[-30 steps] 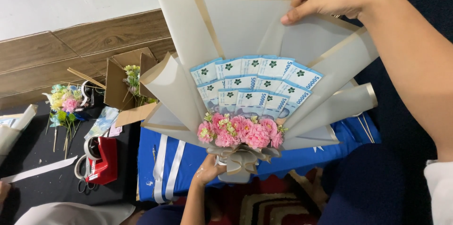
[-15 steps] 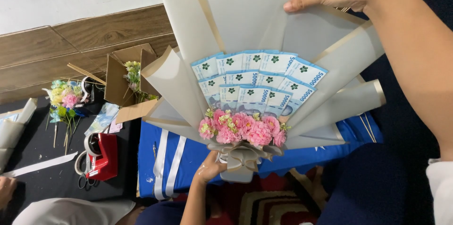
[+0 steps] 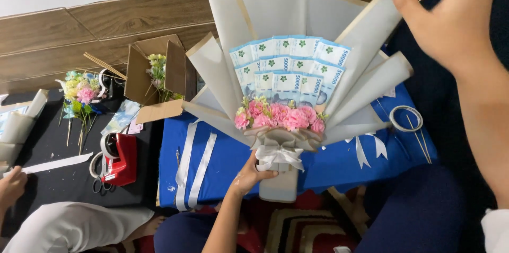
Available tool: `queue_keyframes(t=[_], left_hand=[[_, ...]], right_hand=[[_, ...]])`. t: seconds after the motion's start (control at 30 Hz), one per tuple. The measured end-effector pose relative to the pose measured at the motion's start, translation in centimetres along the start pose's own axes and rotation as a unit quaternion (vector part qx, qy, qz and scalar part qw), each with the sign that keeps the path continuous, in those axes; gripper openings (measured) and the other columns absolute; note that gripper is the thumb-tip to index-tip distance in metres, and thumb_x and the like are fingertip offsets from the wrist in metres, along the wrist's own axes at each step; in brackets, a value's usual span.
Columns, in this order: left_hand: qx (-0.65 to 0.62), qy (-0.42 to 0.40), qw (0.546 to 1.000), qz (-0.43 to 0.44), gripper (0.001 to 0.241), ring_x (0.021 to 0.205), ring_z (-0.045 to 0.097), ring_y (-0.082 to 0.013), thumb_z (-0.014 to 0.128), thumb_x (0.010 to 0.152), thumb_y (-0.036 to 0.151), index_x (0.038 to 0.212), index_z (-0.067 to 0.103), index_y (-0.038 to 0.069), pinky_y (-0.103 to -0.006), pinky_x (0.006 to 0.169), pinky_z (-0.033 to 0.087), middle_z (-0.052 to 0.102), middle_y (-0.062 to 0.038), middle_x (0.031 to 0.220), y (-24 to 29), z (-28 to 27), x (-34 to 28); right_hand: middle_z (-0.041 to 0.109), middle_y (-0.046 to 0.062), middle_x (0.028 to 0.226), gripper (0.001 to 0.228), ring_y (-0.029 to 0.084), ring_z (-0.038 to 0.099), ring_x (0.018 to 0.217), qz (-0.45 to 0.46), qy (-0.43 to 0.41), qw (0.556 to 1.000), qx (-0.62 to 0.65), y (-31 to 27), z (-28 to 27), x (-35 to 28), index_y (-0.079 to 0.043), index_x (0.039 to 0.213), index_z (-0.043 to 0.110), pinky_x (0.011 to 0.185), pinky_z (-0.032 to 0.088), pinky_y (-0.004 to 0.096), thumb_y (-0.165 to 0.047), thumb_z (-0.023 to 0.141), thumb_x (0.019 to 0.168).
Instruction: Assembling a money bouquet by tying a ribbon bow and securing the wrapping with tape.
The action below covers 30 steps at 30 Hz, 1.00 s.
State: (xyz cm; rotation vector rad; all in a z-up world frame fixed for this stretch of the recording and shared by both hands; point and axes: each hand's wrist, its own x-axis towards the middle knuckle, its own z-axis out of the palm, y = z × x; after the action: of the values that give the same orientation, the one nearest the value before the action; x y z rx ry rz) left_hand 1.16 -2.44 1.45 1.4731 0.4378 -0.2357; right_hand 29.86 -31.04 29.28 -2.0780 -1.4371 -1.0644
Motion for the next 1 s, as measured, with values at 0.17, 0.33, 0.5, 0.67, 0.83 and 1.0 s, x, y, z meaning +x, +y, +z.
queue_keyframes(t=[0.17, 0.33, 0.5, 0.67, 0.83, 1.0], left_hand=[[-0.147, 0.004, 0.988, -0.043, 0.106, 0.125, 0.057, -0.0269, 0.085, 0.063, 0.018, 0.156, 0.033, 0.021, -0.0417, 0.102, 0.052, 0.055, -0.009, 0.14, -1.0, 1.5, 1.3], [-0.177, 0.037, 0.981, -0.064, 0.099, 0.124, 0.059, -0.0249, 0.084, 0.065, 0.017, 0.152, 0.038, 0.019, -0.0394, 0.105, 0.05, 0.059, -0.009, 0.136, -0.7, 2.5, 2.3], [-0.183, 0.056, 0.98, -0.053, 0.119, 0.134, 0.051, -0.0445, 0.093, 0.075, 0.012, 0.163, 0.013, 0.01, -0.0584, 0.107, 0.045, 0.046, -0.033, 0.147, -1.9, 3.8, 3.6], [-0.196, 0.047, 0.977, -0.076, 0.107, 0.131, 0.054, -0.0442, 0.092, 0.079, 0.015, 0.161, 0.023, 0.01, -0.0579, 0.105, 0.047, 0.05, -0.032, 0.142, -3.2, 5.1, 4.6], [-0.191, 0.034, 0.976, -0.095, 0.104, 0.13, 0.055, -0.0453, 0.091, 0.081, 0.019, 0.16, 0.023, 0.007, -0.0569, 0.105, 0.048, 0.052, -0.033, 0.14, -3.8, 5.3, 4.5], [-0.172, 0.04, 0.979, -0.104, 0.103, 0.127, 0.057, -0.0443, 0.091, 0.083, 0.028, 0.157, 0.024, 0.002, -0.0558, 0.104, 0.049, 0.053, -0.035, 0.137, -4.5, 4.8, 4.4]], right_hand=[[0.074, 0.026, 0.117, 0.009, 0.035, 0.069, 0.111, 0.147, 0.0, 0.982, 0.121, -5.3, -0.2, -6.3, 0.013, 0.117, 0.076, 0.101, 0.051, 0.045, 0.007, 0.069, 0.116], [0.075, 0.013, 0.1, 0.02, 0.022, 0.069, 0.094, 0.388, -0.141, 0.887, 0.209, -7.2, 4.7, -14.5, 0.0, 0.112, 0.074, 0.084, 0.054, 0.034, -0.015, 0.063, 0.106], [0.08, 0.028, 0.098, 0.033, 0.037, 0.076, 0.095, 0.538, -0.31, 0.694, 0.364, -10.4, 12.2, -22.3, 0.003, 0.117, 0.073, 0.086, 0.056, 0.046, -0.023, 0.064, 0.099], [0.065, 0.035, 0.128, 0.084, 0.042, 0.064, 0.121, 0.579, -0.388, 0.516, 0.497, -13.8, 17.9, -27.6, 0.007, 0.152, 0.042, 0.106, 0.048, 0.053, -0.037, 0.078, 0.09], [0.055, 0.037, 0.137, 0.097, 0.043, 0.06, 0.126, 0.608, -0.377, 0.468, 0.518, -16.3, 18.4, -26.8, 0.011, 0.155, 0.029, 0.103, 0.05, 0.052, -0.033, 0.082, 0.087], [0.059, 0.031, 0.128, 0.093, 0.037, 0.065, 0.114, 0.628, -0.327, 0.438, 0.553, -16.9, 18.6, -26.8, 0.013, 0.152, 0.034, 0.094, 0.056, 0.046, -0.022, 0.086, 0.083]])
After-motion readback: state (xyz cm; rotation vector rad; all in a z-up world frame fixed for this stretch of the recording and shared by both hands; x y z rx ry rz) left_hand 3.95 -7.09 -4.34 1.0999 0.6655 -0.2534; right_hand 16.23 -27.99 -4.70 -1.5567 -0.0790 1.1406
